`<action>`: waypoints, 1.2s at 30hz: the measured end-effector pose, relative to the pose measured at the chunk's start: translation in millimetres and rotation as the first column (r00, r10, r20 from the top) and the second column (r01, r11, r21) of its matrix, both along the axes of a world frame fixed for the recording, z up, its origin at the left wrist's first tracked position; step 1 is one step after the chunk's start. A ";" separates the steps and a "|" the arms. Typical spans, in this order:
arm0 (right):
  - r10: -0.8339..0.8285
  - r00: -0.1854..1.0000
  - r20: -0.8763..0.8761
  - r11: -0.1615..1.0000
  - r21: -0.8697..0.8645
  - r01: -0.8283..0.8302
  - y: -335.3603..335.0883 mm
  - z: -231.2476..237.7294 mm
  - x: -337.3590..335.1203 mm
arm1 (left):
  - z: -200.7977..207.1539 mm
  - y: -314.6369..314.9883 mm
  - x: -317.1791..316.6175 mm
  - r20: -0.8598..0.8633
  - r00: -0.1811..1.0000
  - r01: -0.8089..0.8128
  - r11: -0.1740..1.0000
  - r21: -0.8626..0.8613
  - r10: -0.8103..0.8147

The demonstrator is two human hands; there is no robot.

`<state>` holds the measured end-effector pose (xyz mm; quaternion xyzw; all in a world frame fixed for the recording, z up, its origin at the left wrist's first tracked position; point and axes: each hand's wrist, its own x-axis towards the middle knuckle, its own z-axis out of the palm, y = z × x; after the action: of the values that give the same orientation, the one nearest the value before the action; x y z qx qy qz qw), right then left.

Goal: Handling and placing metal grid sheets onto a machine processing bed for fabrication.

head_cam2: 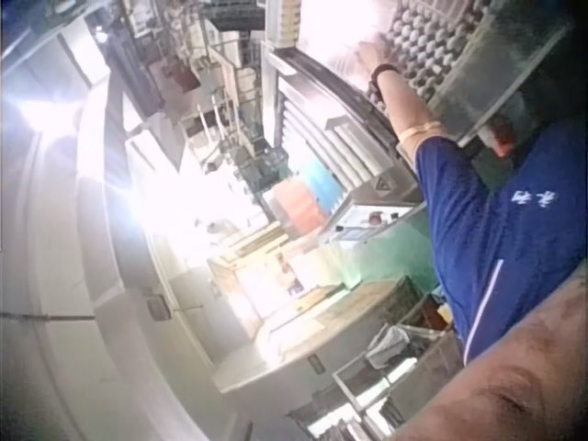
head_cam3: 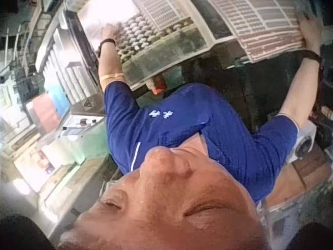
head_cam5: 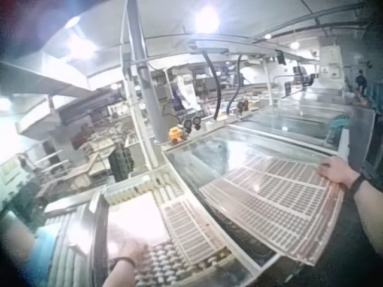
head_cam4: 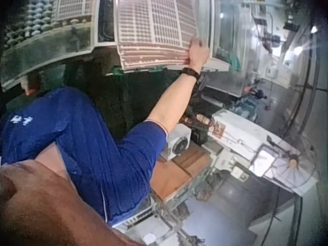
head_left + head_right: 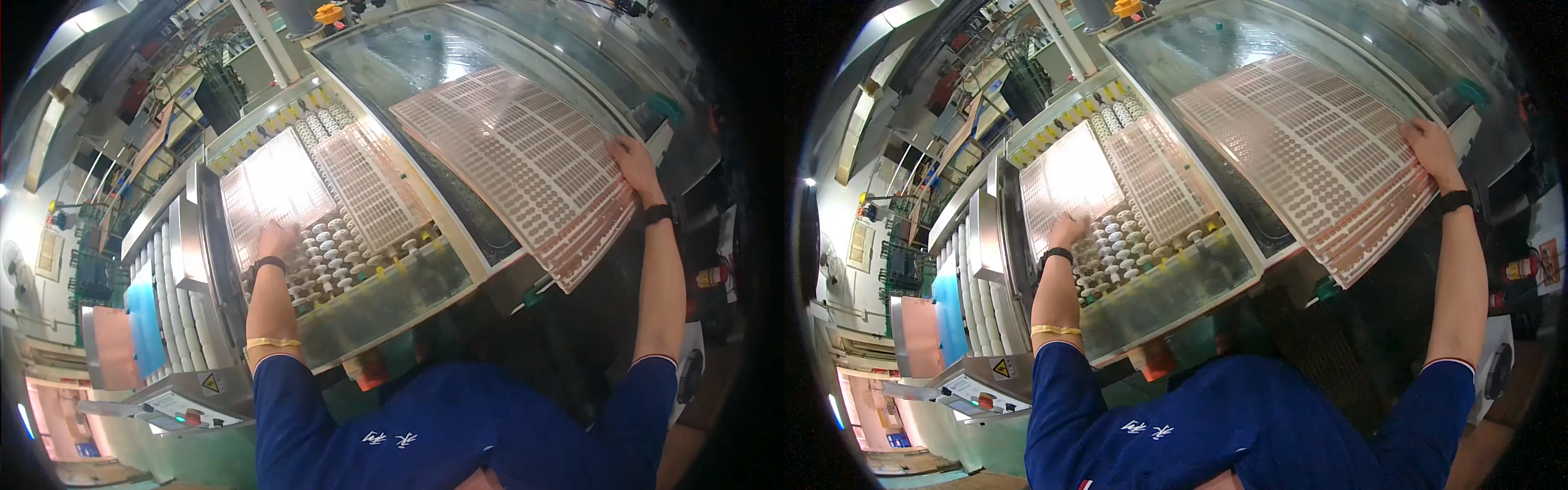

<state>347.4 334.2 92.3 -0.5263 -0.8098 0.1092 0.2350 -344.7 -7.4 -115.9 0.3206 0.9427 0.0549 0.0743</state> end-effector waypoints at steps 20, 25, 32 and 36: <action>-0.068 0.996 0.064 0.995 0.082 0.062 2.2 -4.8 4.8 | 143.0 67.4 284.0 -0.112 0.625 0.616 0.400 0.679 -0.772; -0.080 0.996 -0.031 0.993 0.082 0.083 -6.3 -2.6 -1.5 | 175.8 77.1 357.4 -0.325 0.335 0.840 0.125 0.527 -0.884; -0.075 0.997 -0.029 0.996 -0.056 0.073 -8.0 3.1 2.1 | 172.7 73.3 364.2 -0.467 0.322 0.895 0.105 0.433 -0.823; -0.067 0.998 -0.007 0.997 -0.032 0.067 2.9 -5.1 9.6 | 168.5 52.8 353.6 -0.532 0.419 0.878 0.179 0.444 -0.736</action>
<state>357.0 337.1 87.2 -0.5563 -0.7891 0.1163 0.2333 8.8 45.3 52.6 0.7760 0.5353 0.3102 -0.1228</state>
